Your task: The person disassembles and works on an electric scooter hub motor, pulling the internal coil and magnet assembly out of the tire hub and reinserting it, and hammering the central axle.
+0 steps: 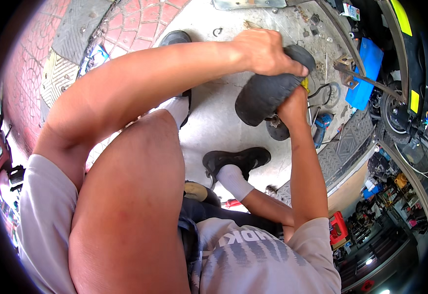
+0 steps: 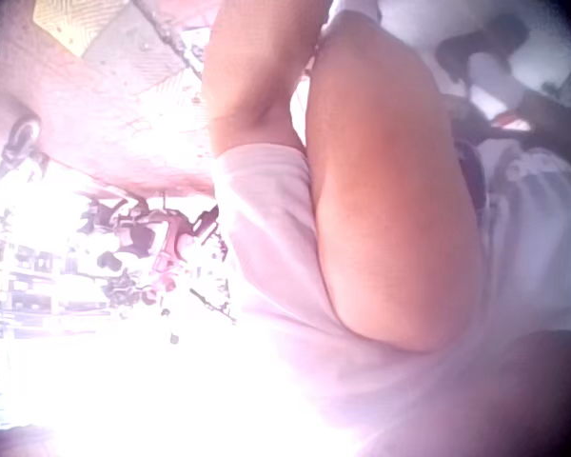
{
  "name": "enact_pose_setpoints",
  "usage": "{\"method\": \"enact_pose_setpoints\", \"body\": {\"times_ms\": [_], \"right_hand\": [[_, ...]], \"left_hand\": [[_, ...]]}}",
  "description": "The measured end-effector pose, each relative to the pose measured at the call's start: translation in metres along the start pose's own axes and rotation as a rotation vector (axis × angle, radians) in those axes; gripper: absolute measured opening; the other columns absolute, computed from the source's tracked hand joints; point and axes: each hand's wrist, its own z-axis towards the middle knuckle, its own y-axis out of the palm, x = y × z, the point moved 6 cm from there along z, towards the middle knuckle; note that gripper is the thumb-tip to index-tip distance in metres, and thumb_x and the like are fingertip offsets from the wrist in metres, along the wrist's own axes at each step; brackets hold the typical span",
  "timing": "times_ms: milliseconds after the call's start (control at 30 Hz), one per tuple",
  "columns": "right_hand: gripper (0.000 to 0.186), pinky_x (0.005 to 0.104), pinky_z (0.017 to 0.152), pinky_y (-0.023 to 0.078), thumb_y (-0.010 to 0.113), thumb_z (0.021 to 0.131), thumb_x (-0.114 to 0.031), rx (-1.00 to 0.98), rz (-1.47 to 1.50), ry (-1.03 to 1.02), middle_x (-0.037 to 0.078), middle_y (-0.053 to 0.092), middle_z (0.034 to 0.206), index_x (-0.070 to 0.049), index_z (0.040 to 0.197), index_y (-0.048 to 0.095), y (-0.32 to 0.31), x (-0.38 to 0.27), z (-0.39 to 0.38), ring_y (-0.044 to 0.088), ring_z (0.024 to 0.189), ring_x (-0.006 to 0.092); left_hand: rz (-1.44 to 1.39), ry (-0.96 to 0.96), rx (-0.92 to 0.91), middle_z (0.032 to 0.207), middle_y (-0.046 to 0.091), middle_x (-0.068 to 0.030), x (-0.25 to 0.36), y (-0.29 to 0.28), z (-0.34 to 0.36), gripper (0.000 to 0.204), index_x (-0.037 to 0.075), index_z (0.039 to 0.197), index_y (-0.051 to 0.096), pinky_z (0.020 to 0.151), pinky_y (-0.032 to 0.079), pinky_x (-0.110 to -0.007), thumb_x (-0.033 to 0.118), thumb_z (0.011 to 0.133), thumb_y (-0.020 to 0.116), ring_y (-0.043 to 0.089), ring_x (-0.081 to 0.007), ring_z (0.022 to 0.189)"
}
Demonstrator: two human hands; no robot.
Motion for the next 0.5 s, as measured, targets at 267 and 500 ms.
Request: {"method": "enact_pose_setpoints", "body": {"times_ms": [267, 500], "right_hand": [[0.046, 0.0456, 0.109, 0.049, 0.073, 0.096, -0.028, 0.227, -0.243, -0.226, 0.015, 0.070, 0.136, -0.006, 0.135, 0.067, -0.012, 0.054, -0.060, 0.064, 0.127, 0.0348], [0.050, 0.0470, 0.112, 0.046, 0.075, 0.095, -0.031, 0.258, -0.224, -0.148, 0.015, 0.067, 0.140, -0.007, 0.138, 0.065, 0.000, 0.105, -0.096, 0.061, 0.131, 0.0360]], "left_hand": [[-0.720, -0.027, -0.307, 0.110, 0.079, -0.0161, 0.062, 0.045, -0.001, 0.037, -0.005, 0.115, 0.078, 0.082, 0.064, -0.035, 0.027, 0.095, 0.074, 0.076, -0.0233, 0.097], [-0.588, 0.179, -0.374, 0.108, 0.078, -0.0185, 0.049, 0.097, 0.002, 0.039, -0.006, 0.124, 0.074, 0.095, 0.060, -0.039, 0.024, 0.098, 0.072, 0.074, -0.0281, 0.103]]}}
